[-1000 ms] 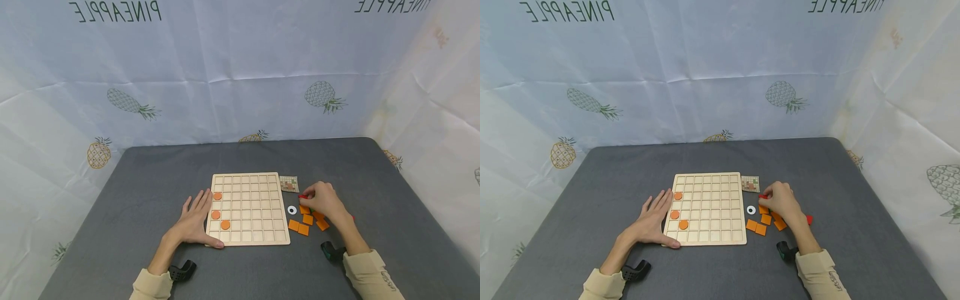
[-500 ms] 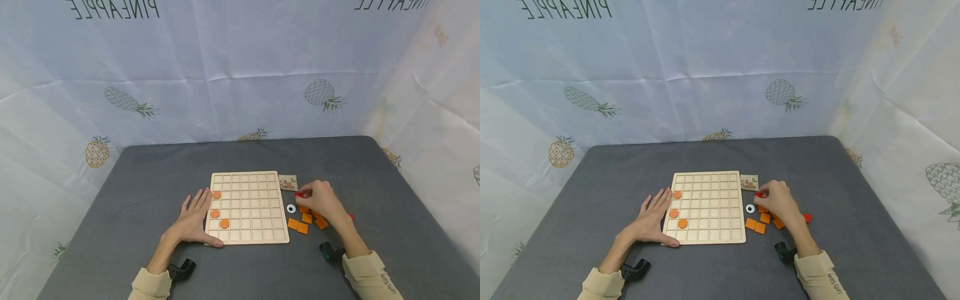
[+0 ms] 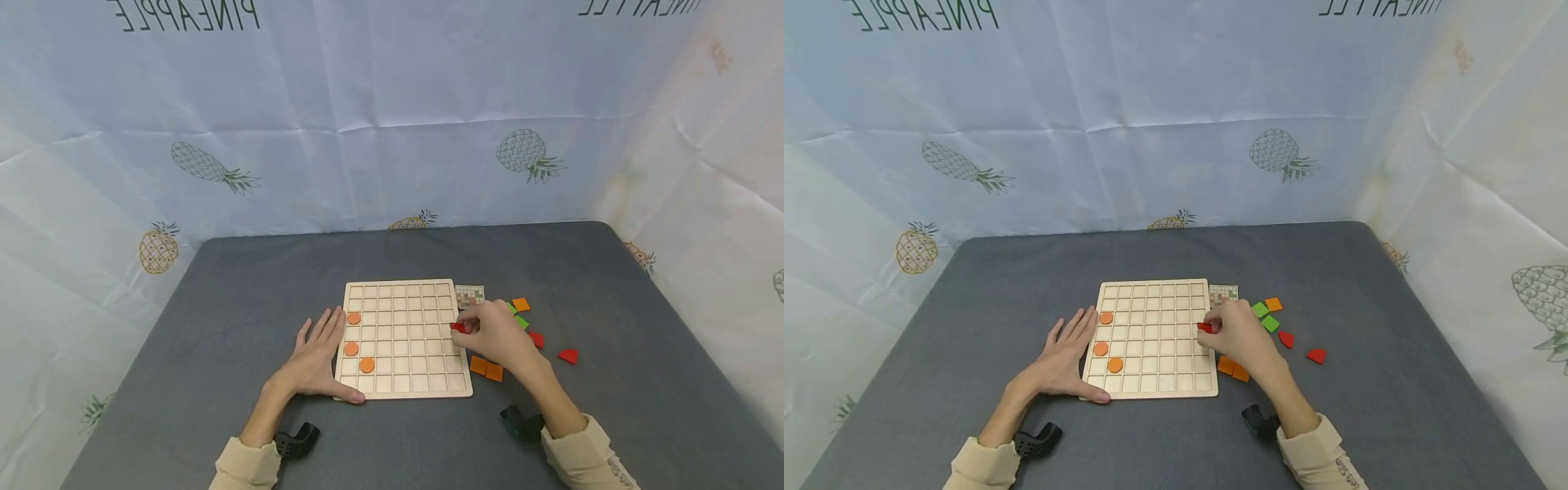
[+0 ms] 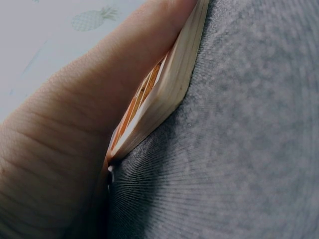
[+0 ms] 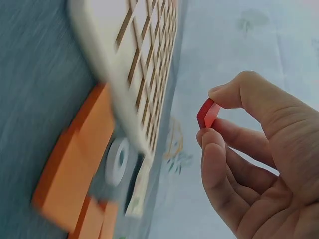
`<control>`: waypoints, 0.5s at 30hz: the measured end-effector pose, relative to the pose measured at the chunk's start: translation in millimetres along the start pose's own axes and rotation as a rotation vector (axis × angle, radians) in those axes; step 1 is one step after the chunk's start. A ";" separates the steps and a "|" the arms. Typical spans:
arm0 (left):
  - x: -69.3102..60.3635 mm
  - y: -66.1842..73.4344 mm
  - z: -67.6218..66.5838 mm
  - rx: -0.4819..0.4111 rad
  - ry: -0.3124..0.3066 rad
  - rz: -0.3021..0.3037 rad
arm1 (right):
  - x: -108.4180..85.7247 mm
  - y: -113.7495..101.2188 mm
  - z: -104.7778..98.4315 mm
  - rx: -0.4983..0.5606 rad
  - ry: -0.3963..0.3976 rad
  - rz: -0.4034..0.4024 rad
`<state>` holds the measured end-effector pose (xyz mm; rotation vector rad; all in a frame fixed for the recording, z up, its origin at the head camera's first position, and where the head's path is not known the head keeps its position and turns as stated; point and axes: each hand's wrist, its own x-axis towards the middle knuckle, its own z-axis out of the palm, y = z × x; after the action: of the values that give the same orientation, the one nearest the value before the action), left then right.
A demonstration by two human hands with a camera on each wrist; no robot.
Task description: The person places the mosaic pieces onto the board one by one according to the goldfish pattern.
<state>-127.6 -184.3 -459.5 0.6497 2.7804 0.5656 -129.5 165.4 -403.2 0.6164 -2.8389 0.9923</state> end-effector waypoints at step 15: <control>0.5 -0.8 1.6 0.004 -0.004 -0.008 | 12.7 -45.8 34.6 0.037 -0.081 -0.015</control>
<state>-127.8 -184.2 -461.4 0.6392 2.7805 0.5563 -120.9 107.3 -401.4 0.6963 -2.8862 1.0432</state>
